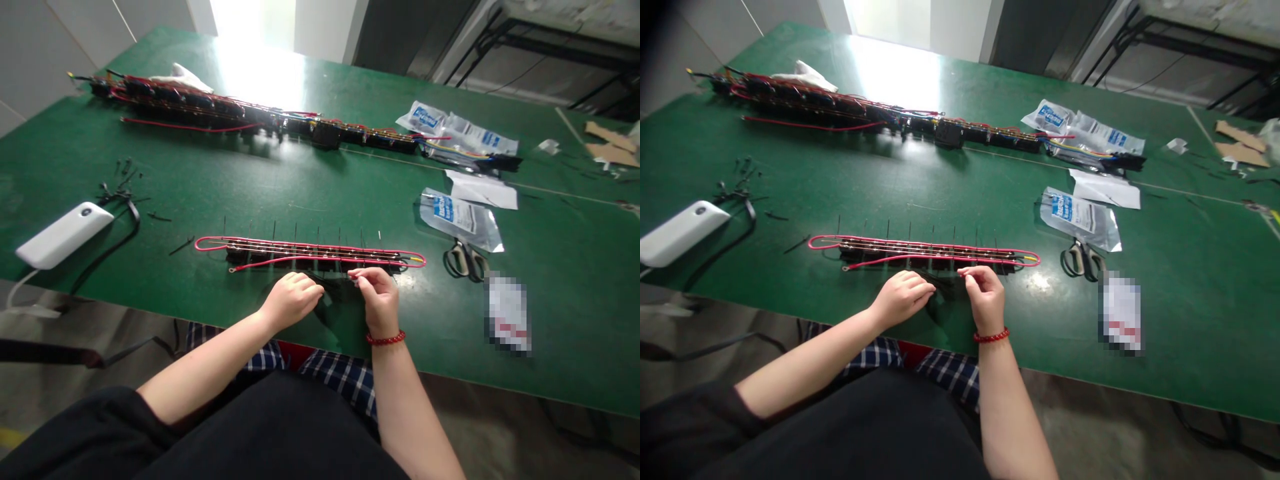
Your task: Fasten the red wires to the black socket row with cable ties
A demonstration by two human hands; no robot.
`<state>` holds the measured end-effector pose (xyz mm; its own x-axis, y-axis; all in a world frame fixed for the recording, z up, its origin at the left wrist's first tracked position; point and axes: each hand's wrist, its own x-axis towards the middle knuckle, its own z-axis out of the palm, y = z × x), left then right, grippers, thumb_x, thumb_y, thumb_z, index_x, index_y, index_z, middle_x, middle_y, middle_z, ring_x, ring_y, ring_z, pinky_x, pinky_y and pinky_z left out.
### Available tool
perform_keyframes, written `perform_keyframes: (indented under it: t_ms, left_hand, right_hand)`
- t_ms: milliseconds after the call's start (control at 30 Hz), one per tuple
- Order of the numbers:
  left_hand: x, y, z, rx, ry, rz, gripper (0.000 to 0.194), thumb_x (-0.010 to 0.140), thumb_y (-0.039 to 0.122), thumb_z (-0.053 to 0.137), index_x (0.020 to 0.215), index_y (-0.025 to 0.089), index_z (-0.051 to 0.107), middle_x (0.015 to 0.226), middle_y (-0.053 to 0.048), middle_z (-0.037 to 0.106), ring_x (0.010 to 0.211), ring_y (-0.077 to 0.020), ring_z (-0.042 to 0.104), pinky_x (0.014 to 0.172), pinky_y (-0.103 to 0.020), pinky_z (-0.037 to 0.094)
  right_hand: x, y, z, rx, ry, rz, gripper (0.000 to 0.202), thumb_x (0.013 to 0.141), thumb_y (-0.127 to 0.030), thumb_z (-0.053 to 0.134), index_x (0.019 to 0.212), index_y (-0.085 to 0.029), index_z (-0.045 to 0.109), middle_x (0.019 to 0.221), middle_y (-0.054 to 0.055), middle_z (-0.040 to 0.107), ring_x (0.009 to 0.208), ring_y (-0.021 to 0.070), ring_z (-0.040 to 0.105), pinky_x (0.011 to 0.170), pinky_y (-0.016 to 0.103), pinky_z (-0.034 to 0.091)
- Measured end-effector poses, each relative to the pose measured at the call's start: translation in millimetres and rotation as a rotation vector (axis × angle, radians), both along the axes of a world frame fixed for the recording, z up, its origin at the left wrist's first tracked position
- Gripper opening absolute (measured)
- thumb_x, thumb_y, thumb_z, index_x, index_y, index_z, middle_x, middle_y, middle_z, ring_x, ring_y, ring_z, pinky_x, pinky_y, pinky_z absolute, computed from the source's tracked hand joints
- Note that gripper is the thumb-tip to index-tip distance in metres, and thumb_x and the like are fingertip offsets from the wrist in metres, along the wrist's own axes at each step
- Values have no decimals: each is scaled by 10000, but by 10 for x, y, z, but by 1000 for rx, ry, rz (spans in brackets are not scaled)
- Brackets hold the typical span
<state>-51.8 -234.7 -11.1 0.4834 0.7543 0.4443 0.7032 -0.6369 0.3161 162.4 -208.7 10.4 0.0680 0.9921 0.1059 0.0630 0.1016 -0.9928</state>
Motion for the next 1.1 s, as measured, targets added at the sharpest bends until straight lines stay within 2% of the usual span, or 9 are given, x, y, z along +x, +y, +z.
perform_keyframes:
  t_ms: [167, 267, 367, 500, 667, 867, 1100]
  left_hand:
    - [3, 9, -16, -1, 22, 15, 152, 974, 213, 536, 967, 199, 687, 890, -27, 733, 834, -177, 652, 745, -331, 488]
    - [8, 16, -20, -2, 31, 23, 151, 970, 207, 534, 965, 196, 685, 892, -30, 731, 837, -180, 651, 744, -332, 492]
    - [15, 24, -13, -7, 40, 25, 165, 979, 220, 525, 948, 200, 685, 879, -32, 724, 830, -178, 647, 744, -328, 495]
    - [24, 33, 0, -26, 64, 36, 182, 987, 232, 515, 922, 207, 683, 856, -32, 712, 821, -179, 641, 753, -330, 495]
    - [31, 48, -3, -41, 58, 60, 179, 987, 234, 513, 925, 203, 677, 845, -30, 702, 821, -185, 633, 765, -332, 496]
    - [37, 60, 3, -49, 62, 56, 191, 984, 218, 505, 910, 203, 680, 820, -30, 692, 817, -185, 628, 771, -332, 496]
    - [26, 66, -20, -78, -40, 86, 159, 979, 229, 528, 941, 207, 680, 880, -30, 727, 825, -184, 643, 783, -337, 530]
  right_hand:
    - [-48, 222, 214, 39, 93, -76, 35, 818, -214, 654, 787, -218, 639, 784, 12, 744, 732, 149, 693, 641, 264, 529]
    - [-131, 407, 299, 26, 95, -28, 56, 798, -227, 669, 794, -225, 613, 722, -8, 723, 672, 138, 688, 616, 258, 538]
    - [-245, 601, 330, 10, 67, 37, 66, 799, -257, 673, 818, -228, 617, 741, -3, 729, 716, 151, 715, 656, 277, 566]
    - [-398, 863, 315, 21, -31, 95, 75, 772, -262, 681, 808, -227, 625, 767, 3, 738, 762, 163, 732, 717, 300, 579]
    - [-493, 1062, 217, 29, -192, 170, 70, 768, -278, 669, 804, -223, 646, 748, 2, 742, 697, 155, 704, 681, 291, 549]
    - [-474, 1081, 95, 65, -390, 193, 115, 771, -307, 658, 844, -225, 689, 773, 6, 741, 664, 151, 677, 627, 274, 517]
    - [-483, 1056, 83, 71, -453, 304, 102, 775, -294, 662, 835, -223, 702, 733, -10, 734, 607, 134, 646, 611, 260, 495]
